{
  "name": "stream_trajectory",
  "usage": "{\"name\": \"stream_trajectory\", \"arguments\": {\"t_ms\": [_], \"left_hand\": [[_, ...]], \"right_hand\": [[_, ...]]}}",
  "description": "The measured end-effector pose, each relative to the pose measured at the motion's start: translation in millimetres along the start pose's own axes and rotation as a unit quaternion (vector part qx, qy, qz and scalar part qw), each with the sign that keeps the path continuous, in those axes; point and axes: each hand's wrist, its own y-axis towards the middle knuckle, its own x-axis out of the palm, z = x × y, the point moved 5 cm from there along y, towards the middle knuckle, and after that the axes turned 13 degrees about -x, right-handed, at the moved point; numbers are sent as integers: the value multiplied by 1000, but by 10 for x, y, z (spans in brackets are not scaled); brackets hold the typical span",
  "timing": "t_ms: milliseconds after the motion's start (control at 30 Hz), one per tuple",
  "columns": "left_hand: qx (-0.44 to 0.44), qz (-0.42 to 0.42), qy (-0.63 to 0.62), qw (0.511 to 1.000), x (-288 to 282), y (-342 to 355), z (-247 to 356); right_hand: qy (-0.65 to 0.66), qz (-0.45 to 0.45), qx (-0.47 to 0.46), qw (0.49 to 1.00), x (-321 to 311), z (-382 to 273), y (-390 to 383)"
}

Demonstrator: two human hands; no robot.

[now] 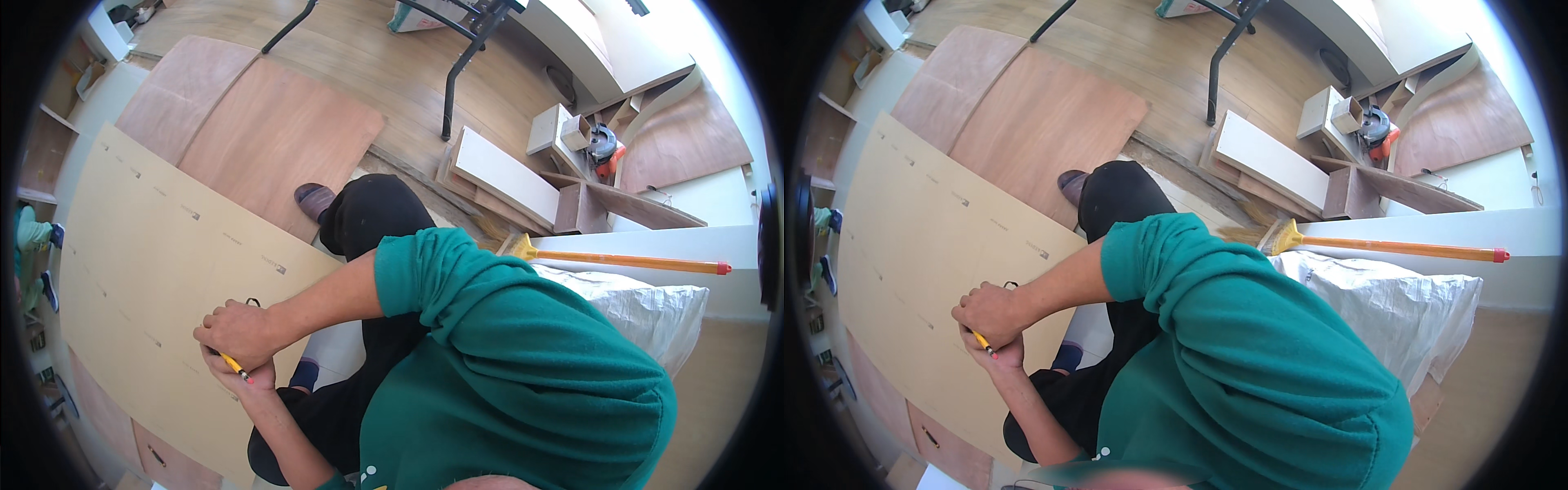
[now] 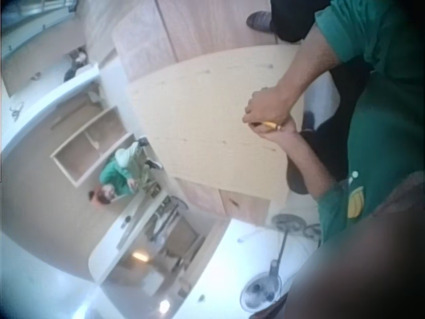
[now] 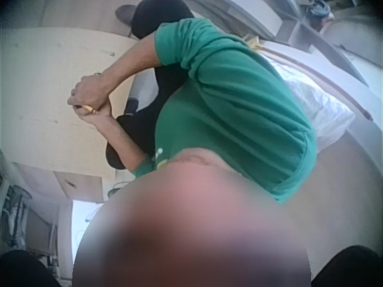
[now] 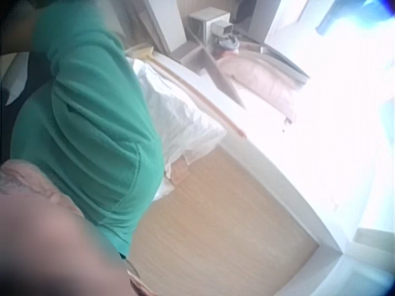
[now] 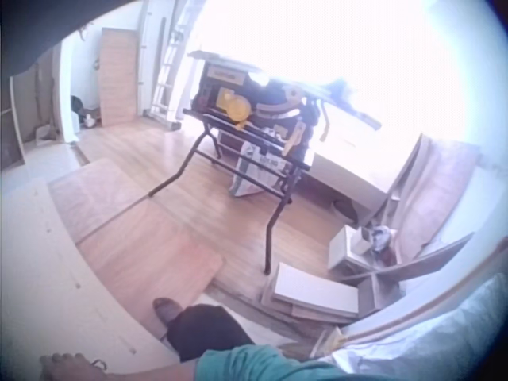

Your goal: The person measures a large plywood sheet with a tape measure and marks it with a pencil. They then move around the workshop, handling smaller wood pieces and placing them on a shelf.

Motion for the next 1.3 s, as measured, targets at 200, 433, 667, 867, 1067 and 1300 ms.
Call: {"name": "stream_trajectory", "arguments": {"t_ms": [200, 433, 667, 867, 1067, 1300], "left_hand": [[-9, 41, -12, 999, -36, -13, 17], [-7, 28, -23, 999, 33, -22, 6], [-8, 49, -25, 998, -36, -15, 21], [-46, 10, -16, 999, -82, -2, 76], [-26, 63, -57, 996, 175, -75, 19], [-60, 73, -48, 994, 430, -259, 30]], "right_hand": [[-3, -18, 6, 1000, -102, -28, 12], [-31, 0, 22, 999, -292, -187, -121], [-11, -34, 2, 999, -38, 5, 3], [-7, -23, 9, 1000, -33, 8, 4], [-19, -63, -8, 998, -123, -24, 51], [-96, 360, -256, 892, -1691, 479, 236]]}}
